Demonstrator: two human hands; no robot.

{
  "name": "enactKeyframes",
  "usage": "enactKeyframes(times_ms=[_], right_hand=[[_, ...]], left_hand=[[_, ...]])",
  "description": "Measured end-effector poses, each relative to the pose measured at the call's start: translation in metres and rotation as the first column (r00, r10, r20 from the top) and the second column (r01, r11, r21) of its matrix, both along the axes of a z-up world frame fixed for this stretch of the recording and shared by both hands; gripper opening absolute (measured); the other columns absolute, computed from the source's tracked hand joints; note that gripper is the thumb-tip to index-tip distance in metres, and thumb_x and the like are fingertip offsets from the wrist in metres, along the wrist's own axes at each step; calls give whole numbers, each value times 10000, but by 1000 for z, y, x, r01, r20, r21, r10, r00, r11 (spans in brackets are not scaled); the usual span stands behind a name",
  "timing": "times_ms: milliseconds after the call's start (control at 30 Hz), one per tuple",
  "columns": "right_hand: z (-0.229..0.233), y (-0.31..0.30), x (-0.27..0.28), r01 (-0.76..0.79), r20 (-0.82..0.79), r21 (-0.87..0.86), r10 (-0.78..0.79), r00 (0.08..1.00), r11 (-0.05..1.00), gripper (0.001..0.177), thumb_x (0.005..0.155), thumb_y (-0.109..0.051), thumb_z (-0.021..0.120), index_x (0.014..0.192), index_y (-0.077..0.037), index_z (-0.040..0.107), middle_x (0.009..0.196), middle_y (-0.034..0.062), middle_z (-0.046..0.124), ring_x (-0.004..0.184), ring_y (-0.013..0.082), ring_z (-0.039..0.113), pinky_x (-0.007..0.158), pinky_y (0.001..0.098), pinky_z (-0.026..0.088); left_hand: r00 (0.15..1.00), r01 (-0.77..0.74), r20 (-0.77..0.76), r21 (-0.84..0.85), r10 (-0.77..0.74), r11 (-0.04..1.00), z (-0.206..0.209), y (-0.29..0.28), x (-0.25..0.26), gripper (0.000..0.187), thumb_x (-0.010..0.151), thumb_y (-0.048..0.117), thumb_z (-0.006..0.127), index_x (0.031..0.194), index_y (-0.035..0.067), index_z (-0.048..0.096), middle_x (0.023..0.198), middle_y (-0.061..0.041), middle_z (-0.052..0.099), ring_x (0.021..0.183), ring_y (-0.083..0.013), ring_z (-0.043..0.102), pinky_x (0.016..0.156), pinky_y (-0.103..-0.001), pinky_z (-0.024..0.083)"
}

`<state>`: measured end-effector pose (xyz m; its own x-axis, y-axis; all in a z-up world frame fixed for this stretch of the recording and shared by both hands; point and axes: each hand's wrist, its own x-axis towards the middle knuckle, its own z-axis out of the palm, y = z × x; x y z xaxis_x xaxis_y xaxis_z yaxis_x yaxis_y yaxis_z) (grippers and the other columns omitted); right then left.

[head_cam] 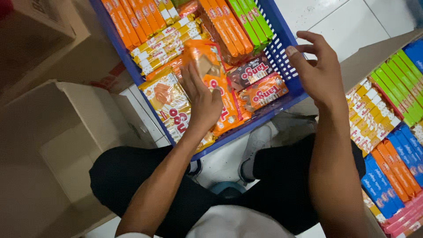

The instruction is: The person organizes various packaged snack bars from a cardboard box into a blue plastic crate. They pick up stacks of orange, green, and yellow packages and arrange them neatly in rows within the crate.

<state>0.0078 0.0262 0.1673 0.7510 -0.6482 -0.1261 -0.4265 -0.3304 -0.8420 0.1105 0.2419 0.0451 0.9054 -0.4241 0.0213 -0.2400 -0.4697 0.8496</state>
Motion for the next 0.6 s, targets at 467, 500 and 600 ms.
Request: enactKeyframes(times_ms=[467, 500, 600], right_hand=[[-16, -12, -2, -22, 41, -49, 24, 999, 999, 444, 1017, -386, 630, 1397, -164, 571, 1181, 84, 634, 889, 174, 612, 749, 338, 510], [-19, -12, -2, -27, 31, -41, 28, 999, 999, 441, 1014, -385, 643, 1396, -175, 572, 1159, 67, 622, 840, 164, 596, 723, 333, 497], [-25, -14, -5, -82, 33, -98, 85, 996, 992, 413, 1024, -367, 654, 1386, -180, 589, 1146, 68, 650, 844, 144, 602, 753, 329, 509]], left_hand=[[696, 342, 254, 705, -672, 621, -3, -12, 23, 520, 982, 471, 388, 1232, 152, 715, 1363, -143, 610, 1513, -421, 271, 1154, -804, 105], [688, 307, 256, 745, -679, 592, -8, -13, 21, 542, 977, 539, 399, 1244, 179, 703, 1363, -121, 607, 1487, -445, 315, 1141, -810, 107], [622, 198, 340, 803, -705, 562, -4, -6, 5, 556, 1017, 595, 390, 1276, 220, 708, 1306, -51, 664, 1434, -386, 400, 1095, -741, 257]])
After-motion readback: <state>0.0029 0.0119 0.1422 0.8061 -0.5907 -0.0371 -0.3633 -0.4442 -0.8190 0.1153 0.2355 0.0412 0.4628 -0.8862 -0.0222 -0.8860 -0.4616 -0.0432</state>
